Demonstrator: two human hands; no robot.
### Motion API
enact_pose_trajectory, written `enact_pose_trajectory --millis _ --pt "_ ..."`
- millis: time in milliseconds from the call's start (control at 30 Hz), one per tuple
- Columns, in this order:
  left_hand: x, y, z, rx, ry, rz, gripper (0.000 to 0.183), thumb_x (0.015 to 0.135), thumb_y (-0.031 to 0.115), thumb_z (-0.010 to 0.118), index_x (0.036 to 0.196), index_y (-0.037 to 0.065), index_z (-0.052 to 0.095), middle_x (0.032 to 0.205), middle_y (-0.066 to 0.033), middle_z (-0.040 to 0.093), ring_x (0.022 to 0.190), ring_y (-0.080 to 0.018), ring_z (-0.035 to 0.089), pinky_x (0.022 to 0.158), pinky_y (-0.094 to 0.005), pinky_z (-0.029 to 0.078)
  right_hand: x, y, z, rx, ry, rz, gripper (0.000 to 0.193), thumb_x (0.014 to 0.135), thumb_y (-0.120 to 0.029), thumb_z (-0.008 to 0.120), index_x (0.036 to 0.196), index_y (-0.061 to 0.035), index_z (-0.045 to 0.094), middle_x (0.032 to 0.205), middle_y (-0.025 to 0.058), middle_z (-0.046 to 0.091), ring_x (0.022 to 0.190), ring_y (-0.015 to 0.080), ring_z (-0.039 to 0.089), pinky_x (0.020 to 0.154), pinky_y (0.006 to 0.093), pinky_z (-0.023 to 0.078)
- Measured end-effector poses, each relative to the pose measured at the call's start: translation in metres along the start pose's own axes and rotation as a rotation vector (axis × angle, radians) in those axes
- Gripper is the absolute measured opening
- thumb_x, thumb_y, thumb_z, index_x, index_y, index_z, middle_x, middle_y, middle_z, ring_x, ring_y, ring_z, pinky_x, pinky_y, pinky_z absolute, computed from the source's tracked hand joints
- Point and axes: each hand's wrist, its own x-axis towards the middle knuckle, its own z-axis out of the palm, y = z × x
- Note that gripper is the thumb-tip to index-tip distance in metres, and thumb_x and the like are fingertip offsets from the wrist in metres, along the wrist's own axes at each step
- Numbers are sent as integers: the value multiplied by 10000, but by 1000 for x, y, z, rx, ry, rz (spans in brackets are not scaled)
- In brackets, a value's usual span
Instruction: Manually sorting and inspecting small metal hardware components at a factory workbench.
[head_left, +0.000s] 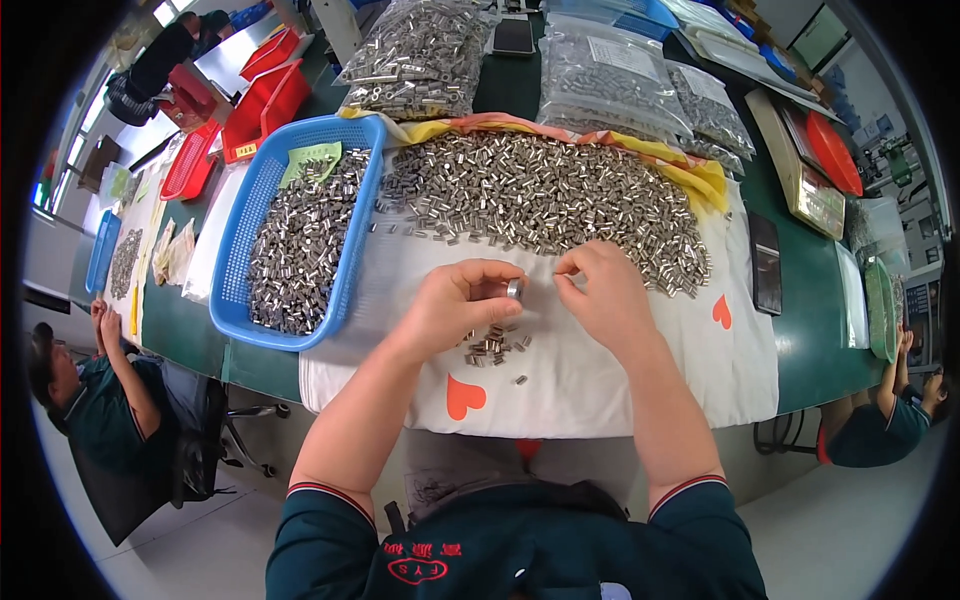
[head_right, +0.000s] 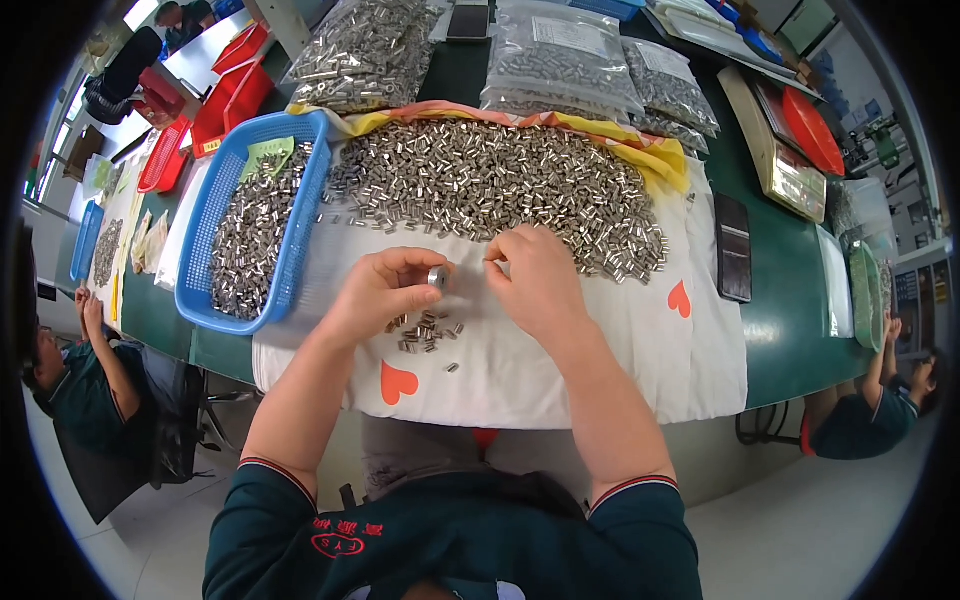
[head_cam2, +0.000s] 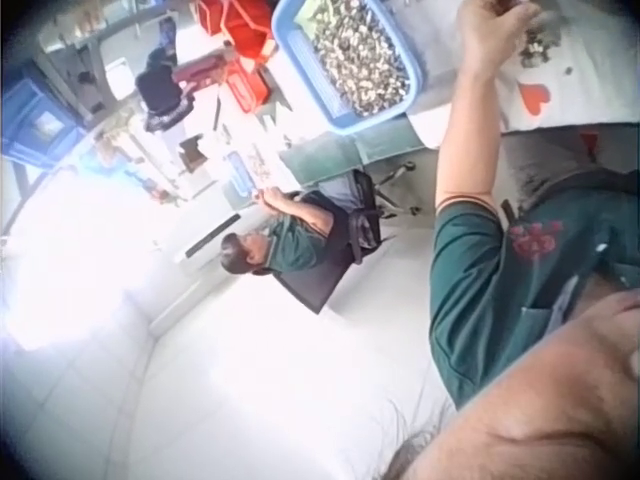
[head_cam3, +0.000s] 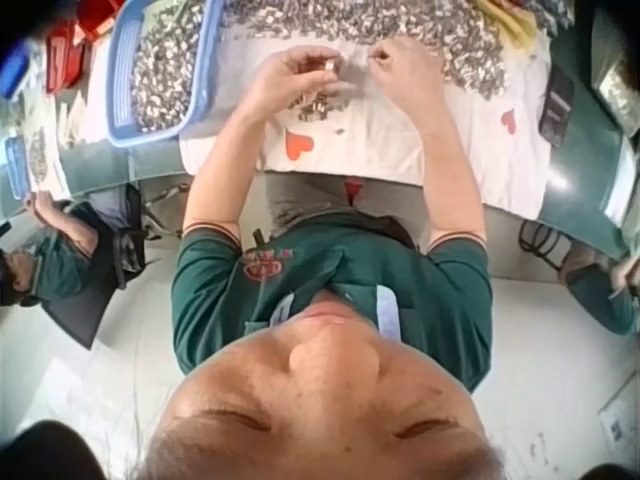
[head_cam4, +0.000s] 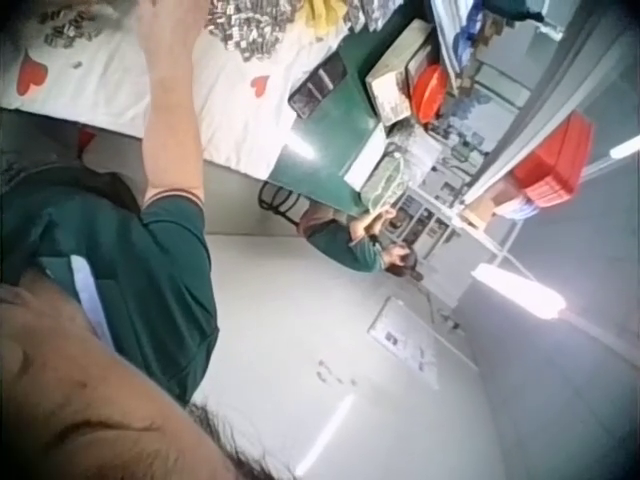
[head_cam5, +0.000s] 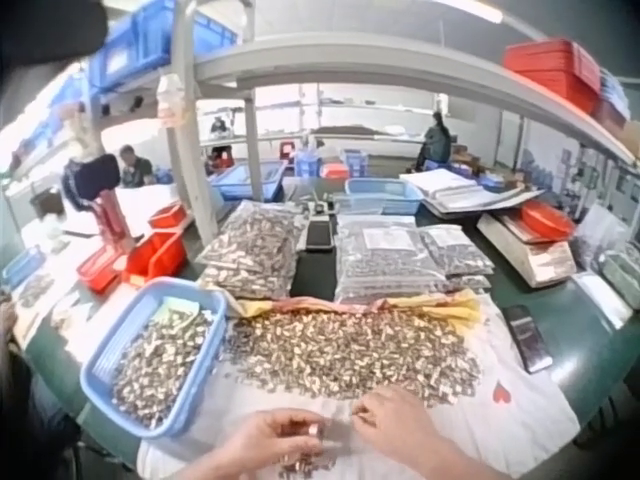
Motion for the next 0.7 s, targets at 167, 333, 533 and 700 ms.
enact_pose_trajectory --millis 167,333,533,700 --pt "2 -10 -1 -110 48 100 329 754 8 659 1068 -15 563 866 -20 600 777 -61 564 659 -190 470 -3 -17 0 696 -162 182 36 727 -30 606 761 -24 594 758 39 607 661 127 566 609 236 450" --pt "3 -13 -1 -136 7 110 337 748 9 666 1069 -15 565 869 -26 605 782 -68 568 668 -192 474 -5 -19 5 663 -119 71 72 709 -24 629 772 -29 595 742 33 604 660 131 565 610 246 447" --pt "1 -10 3 0 110 59 338 740 7 673 1060 -29 571 849 -38 619 761 -78 581 678 -205 485 -8 -23 16 262 66 -156 78 685 -35 640 756 -36 608 731 72 603 671 219 583 621 303 463" --pt "2 -11 0 -58 22 80 324 739 3 673 1048 -34 580 864 -47 623 772 -80 586 680 -205 489 -7 -15 1 524 -110 13 88 699 -50 653 773 -29 611 738 47 619 669 146 583 609 274 453"
